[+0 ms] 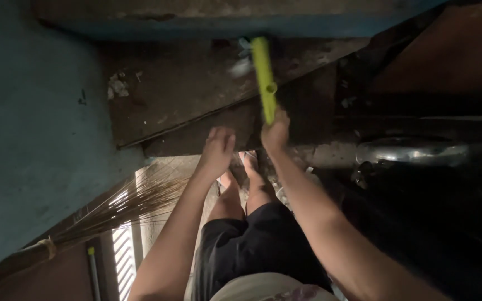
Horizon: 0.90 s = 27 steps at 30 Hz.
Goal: The person sweeps debris on a concrete floor using a green dustpan and a traditional straw broom. They gather small pieces of trash and sweep them toward a doorway, then place the broom and dustpan aside.
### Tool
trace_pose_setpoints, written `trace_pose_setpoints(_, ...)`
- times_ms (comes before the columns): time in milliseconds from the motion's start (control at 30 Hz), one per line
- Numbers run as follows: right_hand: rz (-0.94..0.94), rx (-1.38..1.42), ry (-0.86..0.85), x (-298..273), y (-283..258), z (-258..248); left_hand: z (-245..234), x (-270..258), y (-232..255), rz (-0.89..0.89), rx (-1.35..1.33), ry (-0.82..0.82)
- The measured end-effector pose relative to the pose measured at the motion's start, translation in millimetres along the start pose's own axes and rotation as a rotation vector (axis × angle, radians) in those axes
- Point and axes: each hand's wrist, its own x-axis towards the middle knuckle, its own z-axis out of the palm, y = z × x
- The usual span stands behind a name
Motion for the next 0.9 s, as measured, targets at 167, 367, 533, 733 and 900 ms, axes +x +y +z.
trace_pose_setpoints(167, 0.583, 1.11, 0.213, 41.5, 18.7, -42.1, -0.3, -7.6, -11.3, 0.018, -0.061, 0.023)
trace_pose_setpoints(367, 0.285, 0.637, 0.137, 56.9, 33.1, 28.5, -4.7, -8.9, -14.8, -0.022, -0.094, 0.081)
trace_pose_setpoints(533, -0.313, -0.447, -0.31, -26.6, -64.8, 9.0, -8.6, -11.1, -22.8, -0.05, -0.121, 0.083)
trace_pose_setpoints(733, -0.52, -0.789, -0.271, 57.1, -83.7, -14.2, -22.6, -18.4, -37.1, -0.087, -0.066, 0.131)
trace_pose_setpoints(900, -0.707, -0.667, -0.512, 39.7, -107.9, 14.1, -27.3, -24.1, -44.7, -0.148, -0.133, 0.183)
